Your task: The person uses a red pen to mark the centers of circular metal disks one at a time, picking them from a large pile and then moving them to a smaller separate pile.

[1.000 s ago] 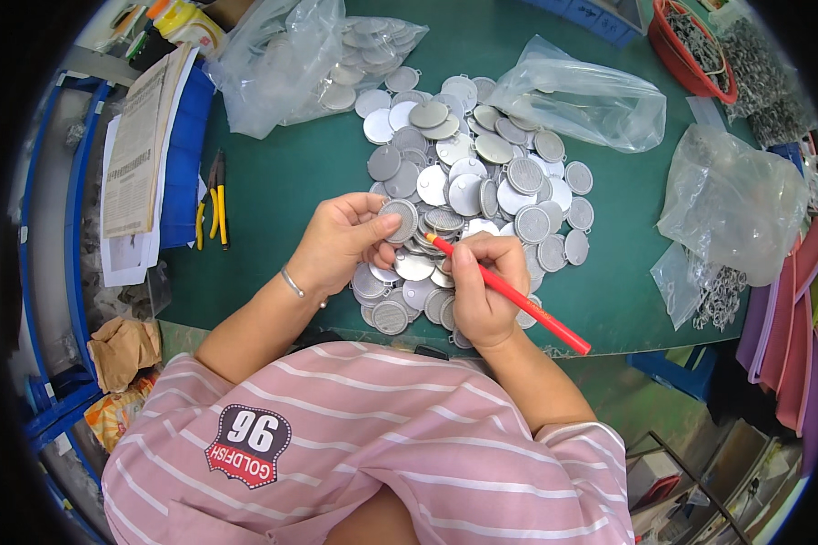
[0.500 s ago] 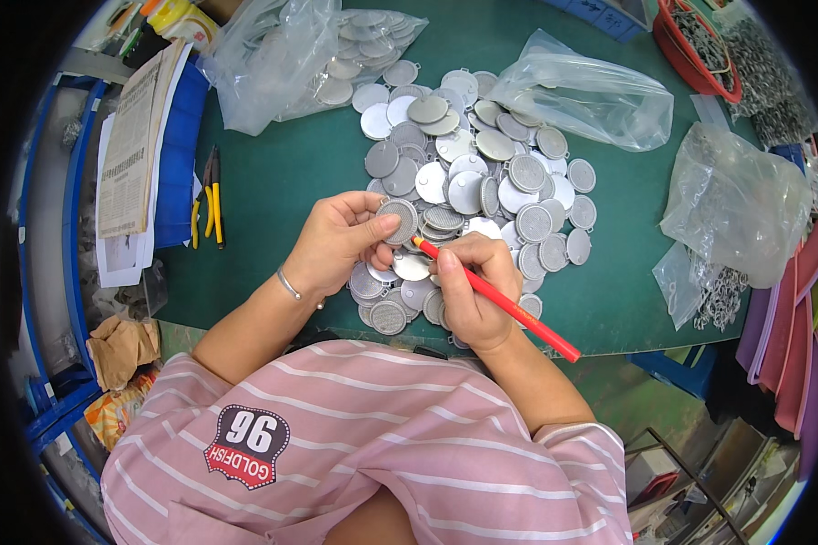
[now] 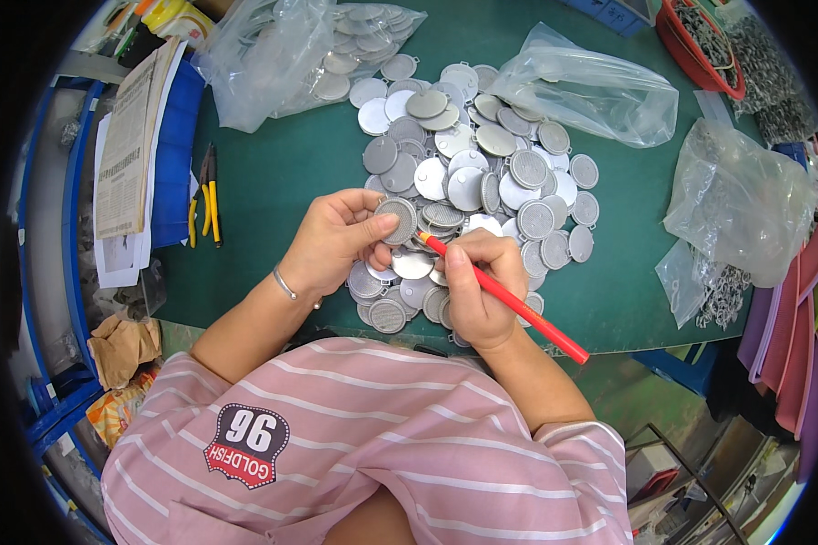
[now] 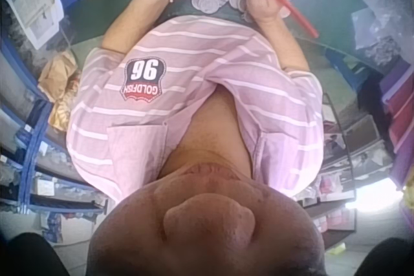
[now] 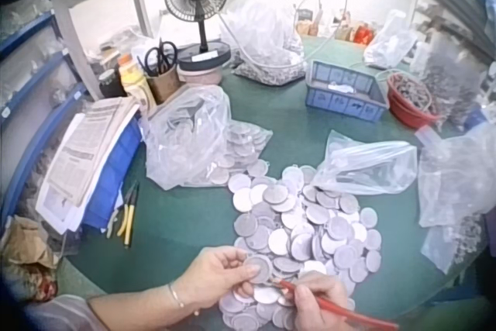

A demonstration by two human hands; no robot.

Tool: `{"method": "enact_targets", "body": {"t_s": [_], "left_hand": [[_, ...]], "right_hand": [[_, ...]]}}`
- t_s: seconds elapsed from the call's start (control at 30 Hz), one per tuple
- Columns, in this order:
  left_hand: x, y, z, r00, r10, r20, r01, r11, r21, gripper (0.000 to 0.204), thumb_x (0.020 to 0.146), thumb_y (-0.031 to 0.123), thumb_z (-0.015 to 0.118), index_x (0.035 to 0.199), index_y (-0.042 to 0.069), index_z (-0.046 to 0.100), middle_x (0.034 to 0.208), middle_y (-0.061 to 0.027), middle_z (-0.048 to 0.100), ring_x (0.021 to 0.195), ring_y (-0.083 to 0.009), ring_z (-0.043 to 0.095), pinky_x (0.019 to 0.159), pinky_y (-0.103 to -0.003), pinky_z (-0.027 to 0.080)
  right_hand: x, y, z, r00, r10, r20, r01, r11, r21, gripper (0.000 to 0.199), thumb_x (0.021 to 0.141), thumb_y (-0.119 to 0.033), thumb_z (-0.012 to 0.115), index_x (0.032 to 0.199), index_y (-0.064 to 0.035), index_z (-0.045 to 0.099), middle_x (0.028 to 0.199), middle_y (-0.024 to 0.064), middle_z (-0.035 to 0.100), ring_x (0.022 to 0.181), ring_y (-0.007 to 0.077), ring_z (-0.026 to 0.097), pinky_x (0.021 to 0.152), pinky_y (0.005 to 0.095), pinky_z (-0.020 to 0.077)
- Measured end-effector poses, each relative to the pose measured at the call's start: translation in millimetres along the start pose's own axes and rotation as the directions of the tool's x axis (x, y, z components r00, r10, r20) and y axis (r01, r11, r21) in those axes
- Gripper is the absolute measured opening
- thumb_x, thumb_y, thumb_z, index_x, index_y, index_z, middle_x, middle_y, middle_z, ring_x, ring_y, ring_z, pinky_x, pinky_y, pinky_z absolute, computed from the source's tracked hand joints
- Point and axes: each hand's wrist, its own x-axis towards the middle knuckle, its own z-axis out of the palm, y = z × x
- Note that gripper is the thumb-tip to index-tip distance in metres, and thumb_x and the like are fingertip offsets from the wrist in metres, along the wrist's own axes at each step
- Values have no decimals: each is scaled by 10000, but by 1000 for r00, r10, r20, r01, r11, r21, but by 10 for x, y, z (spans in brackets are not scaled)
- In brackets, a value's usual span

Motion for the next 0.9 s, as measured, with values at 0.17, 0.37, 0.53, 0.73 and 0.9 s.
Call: {"method": "enact_targets", "body": {"t_s": [0.17,0.37,0.53,0.73,0.9], "left_hand": [[-11,12,-2,1000,-4,10,3,1000,10,212,809,97,623,962,-33,556,765,-64,606,530,-84,568,469,-193,477],[-19,15,10,1000,11,18,-12,999,33,219,808,103,626,963,-36,559,764,-69,606,536,-88,570,476,-189,475],[-20,20,-1,999,3,32,-4,999,34,212,810,101,621,960,-36,560,761,-68,605,540,-90,571,477,-190,473],[-15,9,-3,1000,3,17,-3,1000,8,199,808,103,623,943,-29,559,747,-63,600,535,-86,569,472,-189,473],[-4,17,1,1000,-10,-8,10,1000,-11,190,802,106,632,926,-14,552,744,-58,598,520,-77,562,461,-187,472]], "right_hand": [[11,-8,9,999,27,-17,-26,999,44,86,857,-8,482,861,-7,396,720,119,561,613,126,502,551,244,424],[13,-2,17,1000,25,-18,-24,998,52,83,859,-10,485,868,-3,402,728,125,568,622,130,510,555,244,426],[22,-18,7,999,48,23,-47,998,-41,77,856,-6,486,857,4,409,722,125,568,614,132,515,551,243,424],[16,-4,19,1000,20,-22,-20,1000,-12,78,848,7,486,836,5,409,701,121,563,595,131,512,541,245,425],[12,-11,9,1000,1,-21,0,1000,19,83,845,9,487,834,3,405,696,119,561,596,129,512,541,245,428]]}}
